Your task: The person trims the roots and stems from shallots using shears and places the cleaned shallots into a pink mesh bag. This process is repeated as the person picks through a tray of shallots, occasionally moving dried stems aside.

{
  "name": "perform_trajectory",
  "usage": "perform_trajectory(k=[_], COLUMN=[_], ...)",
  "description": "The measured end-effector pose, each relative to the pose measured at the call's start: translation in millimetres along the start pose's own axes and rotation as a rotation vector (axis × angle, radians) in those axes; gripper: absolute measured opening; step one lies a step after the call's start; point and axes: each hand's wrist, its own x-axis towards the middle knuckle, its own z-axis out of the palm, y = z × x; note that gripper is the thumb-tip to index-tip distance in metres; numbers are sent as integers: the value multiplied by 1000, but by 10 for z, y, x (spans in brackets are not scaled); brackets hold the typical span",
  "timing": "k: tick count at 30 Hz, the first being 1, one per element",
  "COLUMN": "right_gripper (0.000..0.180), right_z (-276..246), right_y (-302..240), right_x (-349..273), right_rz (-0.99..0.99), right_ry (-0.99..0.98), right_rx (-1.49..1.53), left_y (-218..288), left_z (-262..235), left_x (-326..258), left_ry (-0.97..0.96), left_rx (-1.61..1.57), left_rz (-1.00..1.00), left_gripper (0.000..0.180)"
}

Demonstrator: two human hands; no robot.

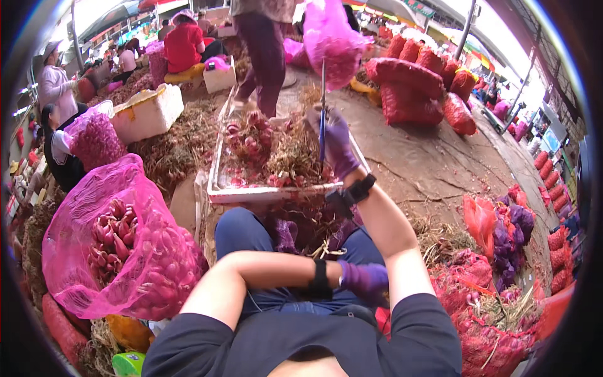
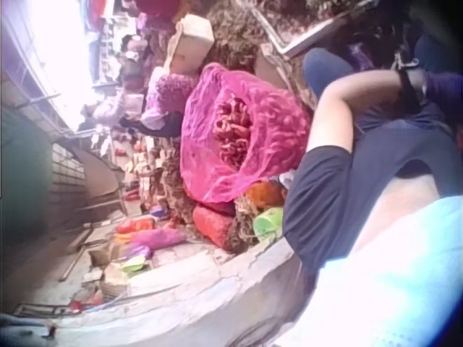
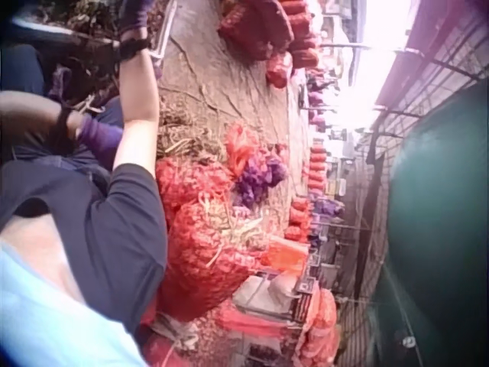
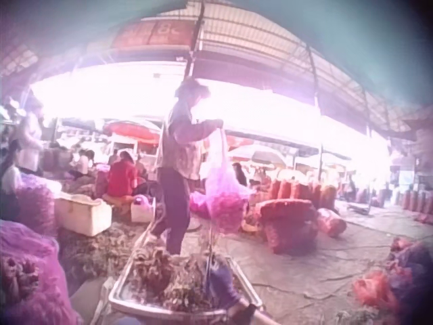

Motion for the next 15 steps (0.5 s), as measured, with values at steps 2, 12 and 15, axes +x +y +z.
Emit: perform_trajectory(k=[2, 12, 15], right_gripper=[30, 37, 40], right_z=[-225, -611, -786], right_y=[60, -328, 42], right_x=[255, 388, 303], right_rz=[3, -146, -26], right_ry=[-39, 134, 73], right_rx=[-83, 183, 311], left_y=[-36, 111, 304], left_z=[-284, -1808, -2251], left_x=[-45, -855, -1180], left_ry=[-31, 167, 482], left_rx=[35, -286, -204], left_rz=[-340, -835, -937], left_gripper=[47, 31, 30])
